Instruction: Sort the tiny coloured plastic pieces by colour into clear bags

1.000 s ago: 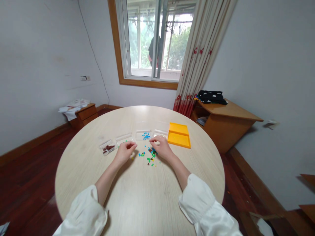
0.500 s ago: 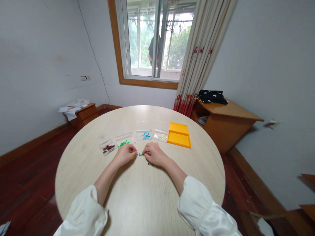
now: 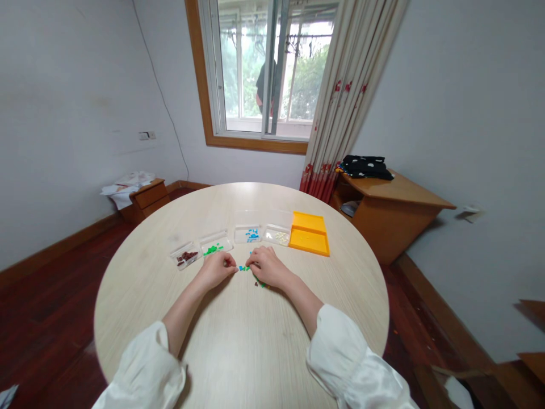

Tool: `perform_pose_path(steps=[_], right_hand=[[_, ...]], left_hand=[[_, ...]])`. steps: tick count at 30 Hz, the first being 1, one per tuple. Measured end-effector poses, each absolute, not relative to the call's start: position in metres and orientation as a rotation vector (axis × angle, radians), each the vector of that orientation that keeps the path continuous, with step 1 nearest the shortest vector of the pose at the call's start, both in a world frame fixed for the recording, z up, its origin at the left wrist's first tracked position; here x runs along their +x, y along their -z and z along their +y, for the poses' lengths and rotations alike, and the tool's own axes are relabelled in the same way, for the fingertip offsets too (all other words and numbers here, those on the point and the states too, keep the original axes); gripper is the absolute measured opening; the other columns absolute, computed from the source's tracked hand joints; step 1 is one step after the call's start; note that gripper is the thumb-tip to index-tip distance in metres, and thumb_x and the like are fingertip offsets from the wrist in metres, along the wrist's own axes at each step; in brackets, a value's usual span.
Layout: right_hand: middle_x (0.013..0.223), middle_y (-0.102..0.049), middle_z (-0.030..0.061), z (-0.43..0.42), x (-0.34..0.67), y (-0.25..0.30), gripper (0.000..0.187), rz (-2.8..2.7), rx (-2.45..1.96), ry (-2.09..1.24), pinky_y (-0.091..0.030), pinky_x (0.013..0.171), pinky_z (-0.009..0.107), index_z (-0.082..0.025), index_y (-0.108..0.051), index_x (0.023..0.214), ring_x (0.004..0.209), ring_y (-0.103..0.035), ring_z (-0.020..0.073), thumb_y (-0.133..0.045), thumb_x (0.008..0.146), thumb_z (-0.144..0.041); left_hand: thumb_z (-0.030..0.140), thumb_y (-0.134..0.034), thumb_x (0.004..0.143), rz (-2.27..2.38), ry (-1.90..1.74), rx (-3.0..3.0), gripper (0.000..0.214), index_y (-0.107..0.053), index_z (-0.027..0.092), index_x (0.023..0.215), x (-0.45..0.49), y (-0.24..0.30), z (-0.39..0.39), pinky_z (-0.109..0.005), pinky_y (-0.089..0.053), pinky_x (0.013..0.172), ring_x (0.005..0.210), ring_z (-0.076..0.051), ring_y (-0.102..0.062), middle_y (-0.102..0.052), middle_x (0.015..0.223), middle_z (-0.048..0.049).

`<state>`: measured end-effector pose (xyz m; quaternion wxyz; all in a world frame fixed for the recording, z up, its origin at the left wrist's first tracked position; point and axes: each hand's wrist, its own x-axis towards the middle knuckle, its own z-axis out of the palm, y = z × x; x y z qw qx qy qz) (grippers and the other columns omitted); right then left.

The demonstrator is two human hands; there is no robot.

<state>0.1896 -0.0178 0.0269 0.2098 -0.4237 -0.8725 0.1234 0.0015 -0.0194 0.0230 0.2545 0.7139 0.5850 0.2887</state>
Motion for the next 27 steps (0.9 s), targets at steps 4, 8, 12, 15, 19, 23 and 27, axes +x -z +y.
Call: perform_pose_path(steps=[4,8,12,15,19,23,27], right_hand=[[0.086,-0.065,0.0061,-0.0169,0.1899,-0.0271,0.019,-2.406,-1.229,-0.341,-0.029,0.080,0.032,-0.017,-0.071,0.084,0.092,-0.052,0.0180,-0.054,0.082,-0.010],[0.088,-0.065,0.0061,-0.0155,0.1909,-0.0264,0.017,-2.363,-1.277,-0.345,-0.029,0.081,0.032,-0.018,-0.071,0.083,0.092,-0.053,0.0181,-0.056,0.081,-0.009],[0.087,-0.065,0.0051,-0.0154,0.1914,-0.0266,0.017,-2.335,-1.313,-0.343,-0.029,0.082,0.032,-0.018,-0.070,0.080,0.090,-0.053,0.0176,-0.056,0.079,-0.008],[0.086,-0.065,0.0045,-0.0173,0.1912,-0.0301,0.014,-2.329,-1.340,-0.356,-0.029,0.081,0.032,-0.018,-0.069,0.079,0.090,-0.053,0.0172,-0.058,0.079,-0.010],[0.083,-0.064,0.0041,-0.0195,0.1913,-0.0338,0.011,-2.334,-1.365,-0.377,-0.028,0.080,0.031,-0.017,-0.067,0.075,0.088,-0.053,0.0168,-0.059,0.079,-0.013],[0.085,-0.062,0.0050,-0.0185,0.1916,-0.0302,0.010,-2.332,-1.325,-0.344,-0.030,0.080,0.031,-0.016,-0.064,0.074,0.089,-0.052,0.0173,-0.057,0.081,-0.012],[0.086,-0.063,0.0051,-0.0154,0.1909,-0.0258,0.006,-2.200,-1.255,-0.301,-0.033,0.081,0.032,-0.016,-0.060,0.078,0.087,-0.053,0.0175,-0.057,0.081,-0.012]], left_hand=[[0.031,-0.066,0.055,1.579,-0.789,1.906,0.014,-0.064,0.018,0.052,-0.0003,-0.0229,-0.0179,-0.027,-0.031,0.057,0.056,-0.016,-0.049,-0.061,0.054,-0.0024],[0.030,-0.064,0.056,1.565,-0.774,1.902,0.012,-0.064,0.018,0.052,-0.0004,-0.0214,-0.0168,-0.027,-0.031,0.057,0.055,-0.016,-0.049,-0.060,0.053,-0.0023],[0.032,-0.062,0.057,1.525,-0.842,1.857,0.015,-0.063,0.018,0.051,0.0013,-0.0209,-0.0170,-0.026,-0.031,0.055,0.053,-0.015,-0.047,-0.059,0.051,-0.0015],[0.034,-0.059,0.058,1.494,-0.883,1.831,0.017,-0.062,0.018,0.053,0.0029,-0.0216,-0.0178,-0.025,-0.030,0.053,0.052,-0.014,-0.045,-0.056,0.049,-0.0004],[0.035,-0.058,0.059,1.473,-0.929,1.808,0.019,-0.062,0.017,0.056,0.0045,-0.0224,-0.0178,-0.025,-0.031,0.052,0.052,-0.013,-0.045,-0.057,0.053,-0.0005],[0.036,-0.060,0.059,1.450,-1.041,1.735,0.019,-0.061,0.017,0.056,0.0057,-0.0247,-0.0174,-0.026,-0.035,0.056,0.055,-0.014,-0.049,-0.060,0.056,-0.0022],[0.035,-0.064,0.057,1.391,-1.139,1.608,0.019,-0.062,0.017,0.056,0.0072,-0.0304,-0.0198,-0.026,-0.035,0.053,0.053,-0.014,-0.049,-0.059,0.054,-0.0025]])
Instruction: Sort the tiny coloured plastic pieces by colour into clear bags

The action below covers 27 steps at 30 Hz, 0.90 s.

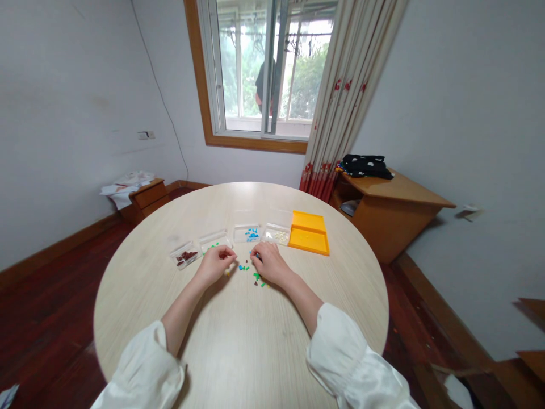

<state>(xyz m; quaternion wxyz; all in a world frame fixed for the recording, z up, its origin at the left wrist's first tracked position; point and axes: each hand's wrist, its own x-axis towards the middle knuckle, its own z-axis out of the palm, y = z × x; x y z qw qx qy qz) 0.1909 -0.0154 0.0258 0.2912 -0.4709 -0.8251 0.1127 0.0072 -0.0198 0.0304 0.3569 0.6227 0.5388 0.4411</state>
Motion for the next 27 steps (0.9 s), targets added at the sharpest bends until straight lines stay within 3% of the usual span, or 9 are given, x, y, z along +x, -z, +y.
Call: perform_pose_path(steps=[7,20,27], right_hand=[[0.077,-0.065,0.0017,-0.0150,0.1900,-0.0285,0.011,-2.042,-1.121,-0.381,-0.041,0.076,0.027,-0.018,-0.060,0.077,0.076,-0.057,0.0146,-0.052,0.080,-0.011],[0.081,-0.064,0.0026,-0.0157,0.1896,-0.0285,0.011,-1.973,-0.991,-0.363,-0.044,0.079,0.029,-0.019,-0.059,0.079,0.081,-0.058,0.0156,-0.052,0.076,-0.011],[0.083,-0.064,0.0048,-0.0107,0.1917,-0.0236,0.014,-1.921,-0.893,-0.283,-0.047,0.078,0.033,-0.019,-0.062,0.087,0.083,-0.058,0.0180,-0.052,0.080,-0.013]], left_hand=[[0.029,-0.065,0.056,1.341,-1.242,1.606,0.013,-0.064,0.017,0.062,0.0089,-0.0383,-0.0239,-0.024,-0.030,0.049,0.049,-0.010,-0.040,-0.053,0.051,0.0016],[0.030,-0.066,0.058,1.282,-1.251,1.656,0.018,-0.062,0.017,0.070,0.0100,-0.0362,-0.0243,-0.023,-0.027,0.049,0.050,-0.009,-0.036,-0.045,0.051,0.0045],[0.031,-0.065,0.059,1.250,-1.229,1.609,0.019,-0.064,0.016,0.070,0.0108,-0.0322,-0.0217,-0.024,-0.034,0.053,0.054,-0.010,-0.045,-0.059,0.063,-0.0002]])
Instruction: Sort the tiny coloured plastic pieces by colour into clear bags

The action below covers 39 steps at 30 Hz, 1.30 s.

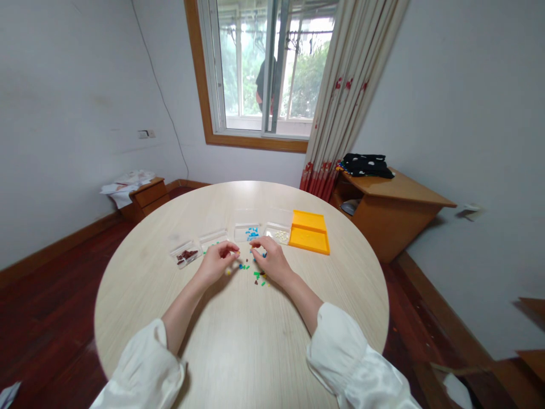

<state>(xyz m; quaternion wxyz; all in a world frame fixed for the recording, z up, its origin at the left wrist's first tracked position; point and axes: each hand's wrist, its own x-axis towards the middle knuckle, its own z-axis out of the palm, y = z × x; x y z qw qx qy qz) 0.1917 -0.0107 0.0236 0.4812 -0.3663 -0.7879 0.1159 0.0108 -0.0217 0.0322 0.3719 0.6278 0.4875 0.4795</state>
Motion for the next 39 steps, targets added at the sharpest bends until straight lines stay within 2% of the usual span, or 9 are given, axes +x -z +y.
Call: perform_pose_path(steps=[9,17,21,26,31,35,39], right_hand=[[0.082,-0.067,0.0057,-0.004,0.194,-0.019,0.013,-1.834,-0.896,-0.248,-0.047,0.078,0.034,-0.020,-0.065,0.080,0.083,-0.059,0.0190,-0.054,0.085,-0.018],[0.068,-0.060,0.0007,-0.010,0.189,-0.022,0.015,-1.927,-0.924,-0.277,-0.044,0.067,0.028,-0.019,-0.059,0.066,0.070,-0.055,0.0152,-0.063,0.081,-0.023],[0.072,-0.061,0.0019,-0.006,0.198,-0.026,0.013,-1.898,-0.932,-0.192,-0.044,0.070,0.029,-0.020,-0.059,0.071,0.073,-0.055,0.0164,-0.060,0.083,-0.024],[0.080,-0.065,0.0057,0.009,0.235,-0.037,0.017,-1.606,-1.080,0.049,-0.042,0.077,0.033,-0.019,-0.062,0.078,0.081,-0.056,0.0193,-0.051,0.088,-0.027],[0.089,-0.067,0.0084,0.020,0.279,-0.039,0.022,-1.380,-1.361,0.262,-0.036,0.083,0.038,-0.018,-0.065,0.085,0.088,-0.054,0.0219,-0.046,0.087,-0.029],[0.103,-0.064,0.0117,0.024,0.296,-0.035,0.030,-1.202,-1.520,0.313,-0.033,0.088,0.042,-0.017,-0.065,0.100,0.099,-0.050,0.0256,-0.042,0.087,-0.031],[0.110,-0.058,0.0132,0.024,0.298,-0.035,0.036,-1.118,-1.544,0.319,-0.031,0.090,0.044,-0.017,-0.062,0.111,0.105,-0.046,0.0275,-0.040,0.086,-0.033]], left_hand=[[0.032,-0.063,0.065,1.103,-1.039,1.601,0.018,-0.065,0.014,0.070,0.023,-0.032,-0.031,-0.026,-0.042,0.060,0.063,-0.015,-0.058,-0.066,0.067,-0.0049],[0.030,-0.064,0.062,1.222,-1.134,1.677,0.017,-0.063,0.014,0.069,0.016,-0.027,-0.024,-0.022,-0.030,0.049,0.048,-0.009,-0.042,-0.055,0.054,0.0023],[0.031,-0.062,0.064,1.235,-1.161,1.670,0.018,-0.066,0.015,0.069,0.015,-0.025,-0.022,-0.023,-0.035,0.051,0.052,-0.011,-0.049,-0.060,0.058,-0.0011],[0.036,-0.062,0.066,1.276,-1.225,1.626,0.022,-0.068,0.015,0.066,0.015,-0.027,-0.022,-0.027,-0.042,0.060,0.062,-0.016,-0.058,-0.067,0.066,-0.0059],[0.044,-0.055,0.069,1.368,-1.319,1.633,0.030,-0.058,0.017,0.058,0.013,-0.028,-0.021,-0.026,-0.036,0.055,0.054,-0.013,-0.049,-0.055,0.054,0.0000],[0.051,-0.044,0.074,1.455,-1.336,1.687,0.040,-0.042,0.020,0.050,0.012,-0.030,-0.021,-0.025,-0.029,0.051,0.048,-0.011,-0.037,-0.038,0.047,0.0041],[0.057,-0.038,0.077,1.453,-1.322,1.678,0.047,-0.031,0.021,0.047,0.013,-0.030,-0.021,-0.026,-0.025,0.049,0.046,-0.010,-0.028,-0.029,0.045,0.0049]])
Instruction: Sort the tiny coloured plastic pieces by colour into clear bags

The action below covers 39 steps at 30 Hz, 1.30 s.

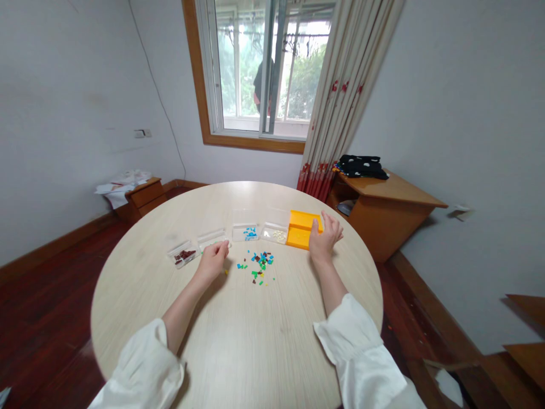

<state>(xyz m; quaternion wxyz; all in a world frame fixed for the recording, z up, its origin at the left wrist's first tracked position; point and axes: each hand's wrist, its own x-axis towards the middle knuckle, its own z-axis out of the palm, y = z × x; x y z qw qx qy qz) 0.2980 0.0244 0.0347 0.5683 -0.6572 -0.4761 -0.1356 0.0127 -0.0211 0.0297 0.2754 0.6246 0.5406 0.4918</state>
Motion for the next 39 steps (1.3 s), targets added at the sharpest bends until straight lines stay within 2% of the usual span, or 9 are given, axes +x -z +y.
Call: perform_pose_path(steps=[3,6,9,12,15,20,26,32,39], right_hand=[[0.111,-0.057,0.0131,0.025,0.296,-0.036,0.038,-1.124,-1.525,0.311,-0.032,0.090,0.045,-0.018,-0.061,0.113,0.105,-0.046,0.0274,-0.039,0.086,-0.033],[0.110,-0.057,0.0138,0.026,0.296,-0.036,0.038,-1.138,-1.479,0.295,-0.032,0.089,0.046,-0.017,-0.062,0.111,0.103,-0.047,0.0282,-0.039,0.087,-0.034],[0.109,-0.057,0.0143,0.026,0.294,-0.036,0.037,-1.154,-1.437,0.278,-0.032,0.090,0.047,-0.017,-0.062,0.109,0.103,-0.047,0.0288,-0.039,0.087,-0.034],[0.107,-0.057,0.0137,0.024,0.284,-0.036,0.035,-1.207,-1.394,0.238,-0.032,0.090,0.048,-0.018,-0.062,0.109,0.103,-0.046,0.0281,-0.039,0.088,-0.033],[0.102,-0.059,0.0110,0.016,0.259,-0.033,0.031,-1.340,-1.309,0.162,-0.034,0.089,0.044,-0.019,-0.063,0.107,0.098,-0.048,0.0249,-0.041,0.088,-0.030],[0.095,-0.062,0.0064,-0.013,0.200,-0.027,0.018,-1.794,-1.041,0.009,-0.035,0.087,0.038,-0.022,-0.067,0.093,0.096,-0.052,0.0210,-0.052,0.085,-0.018],[0.097,-0.064,0.0055,-0.033,0.169,-0.024,0.015,-2.011,-0.929,-0.155,-0.035,0.083,0.037,-0.023,-0.067,0.096,0.095,-0.054,0.0210,-0.064,0.081,-0.024],[0.087,-0.066,0.0036,-0.032,0.173,-0.027,0.006,-1.971,-0.959,-0.185,-0.034,0.081,0.036,-0.022,-0.066,0.085,0.089,-0.056,0.0199,-0.063,0.083,-0.027],[0.083,-0.066,0.0032,-0.032,0.172,-0.027,0.009,-1.976,-0.976,-0.165,-0.034,0.081,0.036,-0.022,-0.064,0.080,0.088,-0.056,0.0194,-0.058,0.086,-0.024]], left_hand=[[0.061,-0.036,0.077,1.441,-1.283,1.661,0.052,-0.027,0.022,0.045,0.012,-0.029,-0.021,-0.026,-0.023,0.047,0.044,-0.010,-0.025,-0.026,0.043,0.0050],[0.061,-0.038,0.078,1.420,-1.283,1.664,0.052,-0.030,0.022,0.044,0.012,-0.029,-0.023,-0.026,-0.025,0.047,0.044,-0.010,-0.027,-0.028,0.043,0.0046],[0.055,-0.049,0.075,1.367,-1.301,1.658,0.046,-0.041,0.019,0.047,0.013,-0.031,-0.024,-0.025,-0.030,0.049,0.046,-0.010,-0.035,-0.037,0.046,0.0040],[0.047,-0.064,0.065,1.304,-1.303,1.597,0.035,-0.053,0.017,0.054,0.014,-0.030,-0.024,-0.023,-0.035,0.050,0.049,-0.010,-0.044,-0.050,0.051,0.0021],[0.039,-0.072,0.057,1.273,-1.280,1.541,0.027,-0.061,0.015,0.058,0.015,-0.028,-0.023,-0.025,-0.041,0.052,0.054,-0.012,-0.052,-0.060,0.057,-0.0022],[0.039,-0.065,0.064,1.304,-1.264,1.565,0.024,-0.069,0.016,0.062,0.015,-0.030,-0.024,-0.027,-0.046,0.062,0.063,-0.017,-0.060,-0.067,0.064,-0.0055],[0.047,-0.049,0.073,1.340,-1.155,1.706,0.039,-0.068,0.016,0.061,0.013,-0.032,-0.023,-0.024,-0.043,0.059,0.060,-0.016,-0.057,-0.067,0.061,-0.0057],[0.050,-0.048,0.072,1.228,-1.128,1.726,0.040,-0.062,0.017,0.055,0.018,-0.031,-0.025,-0.023,-0.041,0.057,0.057,-0.014,-0.052,-0.063,0.057,-0.0040],[0.053,-0.047,0.074,1.198,-1.102,1.770,0.045,-0.049,0.018,0.047,0.019,-0.030,-0.026,-0.022,-0.035,0.051,0.050,-0.011,-0.042,-0.050,0.047,0.0001]])
